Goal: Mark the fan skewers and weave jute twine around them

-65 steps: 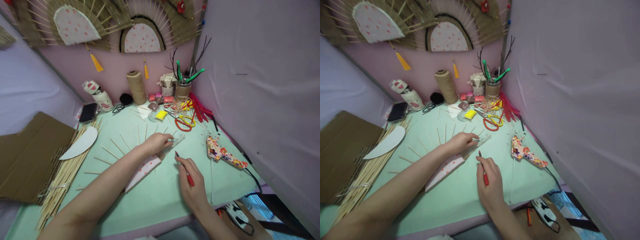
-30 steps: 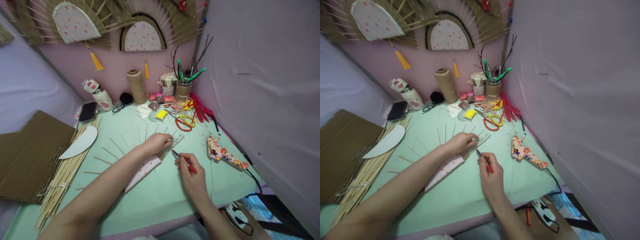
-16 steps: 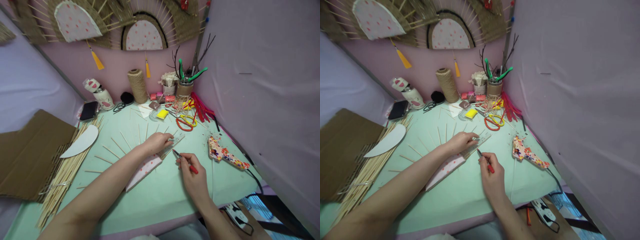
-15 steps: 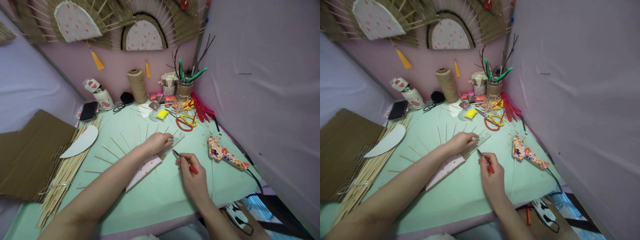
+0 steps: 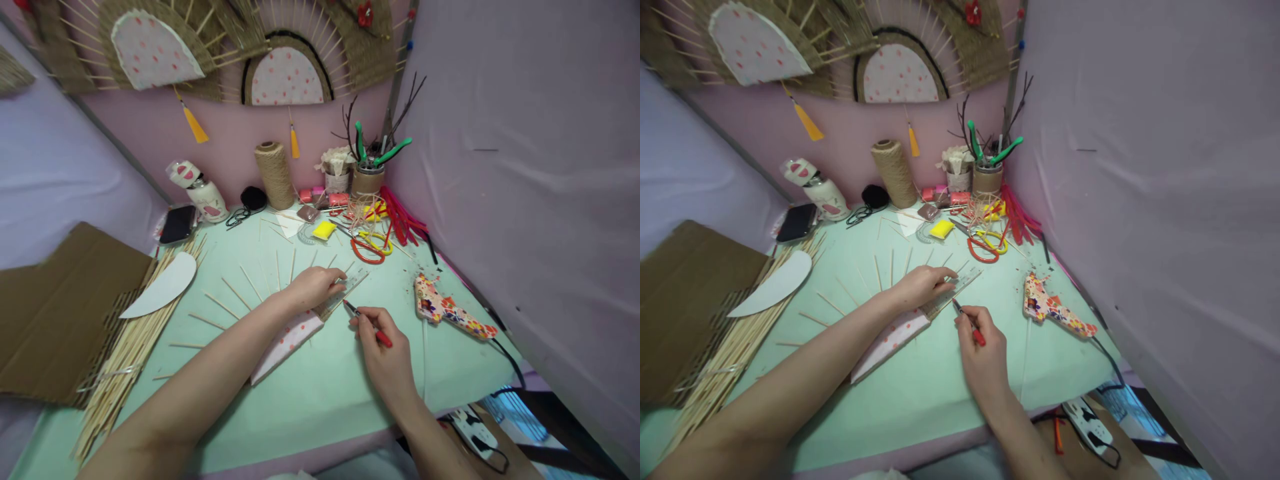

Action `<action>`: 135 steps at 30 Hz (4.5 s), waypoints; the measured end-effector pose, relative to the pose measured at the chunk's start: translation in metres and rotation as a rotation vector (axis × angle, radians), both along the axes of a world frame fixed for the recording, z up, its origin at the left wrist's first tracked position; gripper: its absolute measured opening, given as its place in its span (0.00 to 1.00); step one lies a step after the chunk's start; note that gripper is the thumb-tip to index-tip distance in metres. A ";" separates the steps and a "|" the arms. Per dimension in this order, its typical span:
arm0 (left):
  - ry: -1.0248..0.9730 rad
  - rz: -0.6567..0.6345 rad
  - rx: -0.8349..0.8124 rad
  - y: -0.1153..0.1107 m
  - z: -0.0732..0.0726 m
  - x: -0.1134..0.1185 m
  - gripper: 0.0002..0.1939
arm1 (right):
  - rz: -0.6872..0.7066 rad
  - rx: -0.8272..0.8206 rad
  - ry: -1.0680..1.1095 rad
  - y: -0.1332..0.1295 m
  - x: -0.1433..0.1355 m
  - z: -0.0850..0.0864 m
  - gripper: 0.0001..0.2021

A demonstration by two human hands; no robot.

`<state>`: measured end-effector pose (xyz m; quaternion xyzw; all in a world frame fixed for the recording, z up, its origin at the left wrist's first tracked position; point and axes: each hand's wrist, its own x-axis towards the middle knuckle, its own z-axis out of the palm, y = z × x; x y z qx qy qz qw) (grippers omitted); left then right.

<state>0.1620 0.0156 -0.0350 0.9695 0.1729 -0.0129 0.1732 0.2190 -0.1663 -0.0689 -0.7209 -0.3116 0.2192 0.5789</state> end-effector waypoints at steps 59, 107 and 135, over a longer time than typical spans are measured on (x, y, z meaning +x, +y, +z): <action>0.011 0.011 -0.011 -0.003 0.005 0.000 0.16 | 0.002 -0.009 -0.044 0.000 0.000 -0.002 0.11; -0.004 0.001 -0.003 -0.003 0.004 -0.001 0.16 | -0.008 -0.012 -0.042 -0.001 -0.001 -0.003 0.11; -0.932 0.670 -0.665 -0.066 0.069 -0.089 0.12 | -0.032 0.337 -0.097 -0.017 -0.014 -0.007 0.15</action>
